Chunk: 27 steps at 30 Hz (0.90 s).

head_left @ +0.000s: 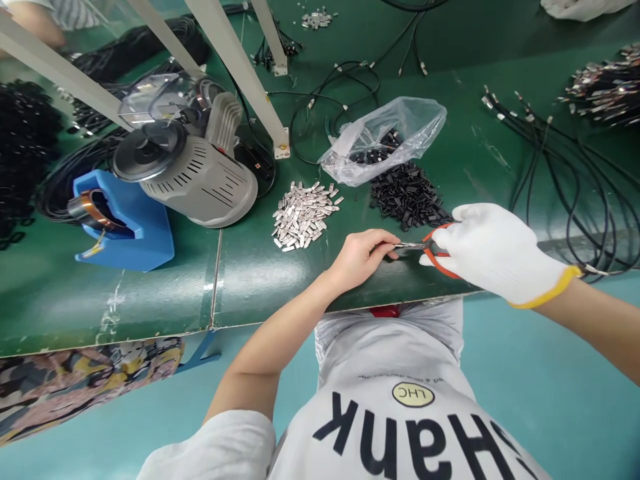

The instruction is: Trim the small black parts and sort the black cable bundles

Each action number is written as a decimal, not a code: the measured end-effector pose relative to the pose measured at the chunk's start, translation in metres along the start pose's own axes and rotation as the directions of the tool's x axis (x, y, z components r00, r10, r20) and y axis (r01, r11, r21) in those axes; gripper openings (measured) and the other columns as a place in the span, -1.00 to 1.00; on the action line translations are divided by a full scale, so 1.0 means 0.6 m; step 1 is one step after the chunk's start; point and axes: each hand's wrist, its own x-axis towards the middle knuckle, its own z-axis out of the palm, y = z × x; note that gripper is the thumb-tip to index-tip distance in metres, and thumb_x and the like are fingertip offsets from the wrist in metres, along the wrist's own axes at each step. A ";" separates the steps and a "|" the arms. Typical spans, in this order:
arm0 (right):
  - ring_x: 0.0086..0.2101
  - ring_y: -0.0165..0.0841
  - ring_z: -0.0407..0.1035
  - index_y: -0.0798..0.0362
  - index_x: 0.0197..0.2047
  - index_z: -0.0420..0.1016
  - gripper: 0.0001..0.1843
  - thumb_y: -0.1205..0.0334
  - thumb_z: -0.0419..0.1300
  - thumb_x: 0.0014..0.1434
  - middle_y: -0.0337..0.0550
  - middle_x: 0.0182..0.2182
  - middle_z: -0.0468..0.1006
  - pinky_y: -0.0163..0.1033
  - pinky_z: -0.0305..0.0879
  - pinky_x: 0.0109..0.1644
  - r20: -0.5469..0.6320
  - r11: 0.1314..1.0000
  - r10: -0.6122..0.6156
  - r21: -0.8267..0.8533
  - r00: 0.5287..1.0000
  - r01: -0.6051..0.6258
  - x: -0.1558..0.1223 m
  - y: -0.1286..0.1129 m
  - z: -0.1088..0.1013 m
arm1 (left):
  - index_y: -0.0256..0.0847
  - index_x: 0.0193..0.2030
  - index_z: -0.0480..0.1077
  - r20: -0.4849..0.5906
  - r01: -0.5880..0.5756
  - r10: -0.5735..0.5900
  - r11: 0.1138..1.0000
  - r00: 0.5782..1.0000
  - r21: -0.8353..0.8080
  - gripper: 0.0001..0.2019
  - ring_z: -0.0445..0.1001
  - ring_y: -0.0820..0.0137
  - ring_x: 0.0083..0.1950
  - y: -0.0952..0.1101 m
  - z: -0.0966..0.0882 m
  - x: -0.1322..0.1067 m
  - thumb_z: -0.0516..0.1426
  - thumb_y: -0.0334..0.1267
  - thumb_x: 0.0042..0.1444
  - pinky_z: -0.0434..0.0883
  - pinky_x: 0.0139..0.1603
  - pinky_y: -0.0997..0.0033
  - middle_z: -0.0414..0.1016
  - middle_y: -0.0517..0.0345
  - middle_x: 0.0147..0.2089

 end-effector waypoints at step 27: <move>-0.43 -0.27 0.14 0.03 -0.33 0.45 -0.55 -0.04 -0.08 0.41 -0.14 -0.50 0.37 0.03 0.05 0.16 -0.037 0.998 -0.058 -0.037 0.998 0.057 0.009 -0.001 0.007 | -0.34 -0.20 0.47 0.391 0.527 -0.361 0.472 0.847 -0.706 -0.75 0.53 0.47 -0.50 0.001 -0.013 0.012 0.36 -0.29 0.04 0.45 -0.38 0.45 0.60 0.10 -0.39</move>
